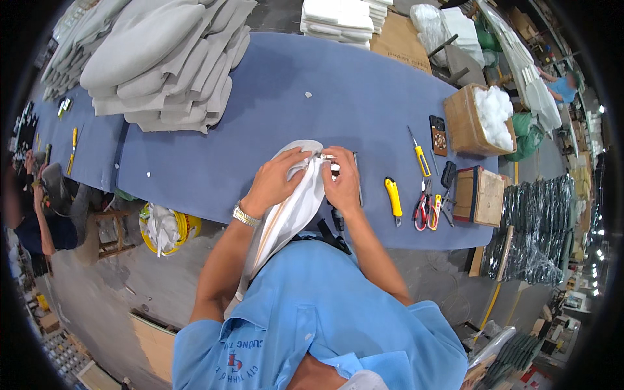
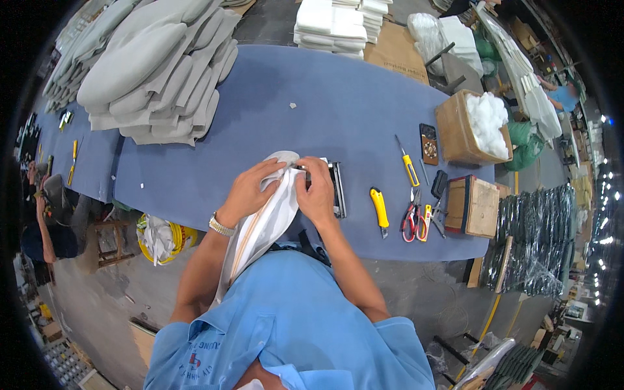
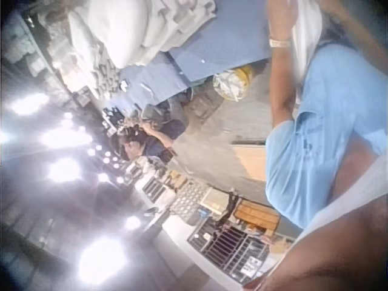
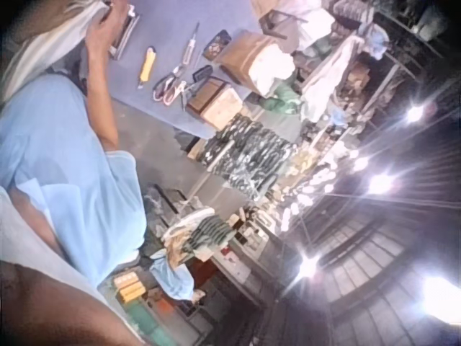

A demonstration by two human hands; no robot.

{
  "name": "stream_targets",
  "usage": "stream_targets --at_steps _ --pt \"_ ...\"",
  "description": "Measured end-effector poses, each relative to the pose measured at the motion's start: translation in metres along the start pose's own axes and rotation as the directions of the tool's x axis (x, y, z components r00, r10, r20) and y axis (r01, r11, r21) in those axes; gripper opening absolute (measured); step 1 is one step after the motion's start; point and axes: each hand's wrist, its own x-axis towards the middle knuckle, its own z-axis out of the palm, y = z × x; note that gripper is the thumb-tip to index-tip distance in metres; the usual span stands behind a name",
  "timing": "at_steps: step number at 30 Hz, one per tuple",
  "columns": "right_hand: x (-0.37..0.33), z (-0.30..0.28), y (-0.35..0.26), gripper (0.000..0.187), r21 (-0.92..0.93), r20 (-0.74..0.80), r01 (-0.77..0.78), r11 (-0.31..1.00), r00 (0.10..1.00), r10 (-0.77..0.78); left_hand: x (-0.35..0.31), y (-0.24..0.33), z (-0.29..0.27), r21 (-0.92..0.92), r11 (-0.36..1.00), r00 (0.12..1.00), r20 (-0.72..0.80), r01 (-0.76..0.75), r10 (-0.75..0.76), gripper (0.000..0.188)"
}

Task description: The person assembles cushion covers by inserting foam inserts, folding and tucking the fabric, and securing the edges with a staple gun. They handle multiple cushions one at a time, trimming excess fabric with scissors and stacking finished units on the table.

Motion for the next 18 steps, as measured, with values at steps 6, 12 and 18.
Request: stream_targets --at_steps 6,12,18 --pt "0.012 0.002 -0.008 0.017 -0.242 0.126 0.196 0.950 0.978 -0.169 0.005 -0.010 0.006 0.006 0.999 0.998 -0.050 -0.047 0.047 0.041" --pt "0.013 0.009 -0.009 0.015 -0.307 0.158 0.076 0.949 0.987 -0.028 0.001 -0.009 0.013 -0.015 1.000 0.996 -0.083 -0.023 0.022 0.039" --pt "0.022 0.002 0.029 0.012 -0.058 0.119 -0.050 0.997 0.991 0.056 -0.002 0.000 0.005 -0.049 0.998 0.998 -0.030 0.049 -0.051 0.041"
